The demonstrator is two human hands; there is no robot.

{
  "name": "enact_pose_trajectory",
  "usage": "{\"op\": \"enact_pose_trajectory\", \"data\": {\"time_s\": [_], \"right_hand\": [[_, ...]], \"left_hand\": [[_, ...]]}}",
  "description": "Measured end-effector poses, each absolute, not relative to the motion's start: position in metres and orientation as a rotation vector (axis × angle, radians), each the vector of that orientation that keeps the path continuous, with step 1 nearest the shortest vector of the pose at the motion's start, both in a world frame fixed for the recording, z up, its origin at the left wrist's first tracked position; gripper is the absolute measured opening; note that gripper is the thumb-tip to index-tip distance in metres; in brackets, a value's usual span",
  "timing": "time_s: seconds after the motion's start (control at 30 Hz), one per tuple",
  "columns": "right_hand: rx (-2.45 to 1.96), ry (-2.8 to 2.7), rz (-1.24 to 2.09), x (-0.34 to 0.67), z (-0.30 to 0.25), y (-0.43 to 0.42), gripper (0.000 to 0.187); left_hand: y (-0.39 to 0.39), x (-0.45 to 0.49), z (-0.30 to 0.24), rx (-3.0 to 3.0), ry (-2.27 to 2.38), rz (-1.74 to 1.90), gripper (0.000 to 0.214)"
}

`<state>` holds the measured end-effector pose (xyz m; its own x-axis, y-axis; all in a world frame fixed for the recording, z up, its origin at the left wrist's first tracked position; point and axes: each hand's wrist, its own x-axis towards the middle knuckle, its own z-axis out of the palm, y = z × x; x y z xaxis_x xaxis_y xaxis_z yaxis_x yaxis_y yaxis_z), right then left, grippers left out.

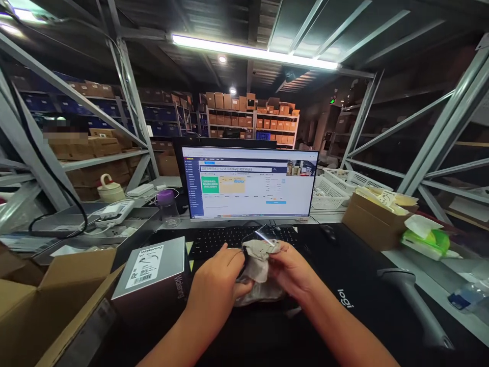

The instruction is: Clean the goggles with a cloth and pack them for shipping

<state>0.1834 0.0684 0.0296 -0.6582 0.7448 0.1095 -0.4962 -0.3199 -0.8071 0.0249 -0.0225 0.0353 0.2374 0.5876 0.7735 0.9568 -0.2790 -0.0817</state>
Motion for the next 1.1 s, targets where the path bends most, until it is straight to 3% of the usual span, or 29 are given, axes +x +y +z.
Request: {"op": "enact_pose_trajectory", "data": {"time_s": [0.23, 0.47, 0.87, 1.0, 1.1], "right_hand": [[-0.318, -0.780, 2.012, 0.190, 0.038, 0.081, 0.039], [-0.339, -0.986, 1.880, 0.173, 0.024, 0.052, 0.031], [-0.134, -1.750, 1.233, 0.194, 0.039, 0.058, 0.004], [-0.194, -2.034, 1.106, 0.228, 0.059, 0.065, 0.012], [-0.452, -1.837, 0.738, 0.255, 0.073, 0.068, 0.017]], "left_hand": [[-0.027, 0.031, 0.038, -2.014, -1.324, -0.924, 0.004], [-0.032, 0.031, 0.043, -1.897, -1.295, -0.977, 0.017], [-0.032, 0.018, 0.044, -1.832, -1.286, -0.968, 0.020], [-0.030, 0.019, 0.044, -1.813, -1.292, -0.918, 0.023], [-0.030, 0.024, 0.043, -1.822, -1.313, -0.904, 0.013]]}}
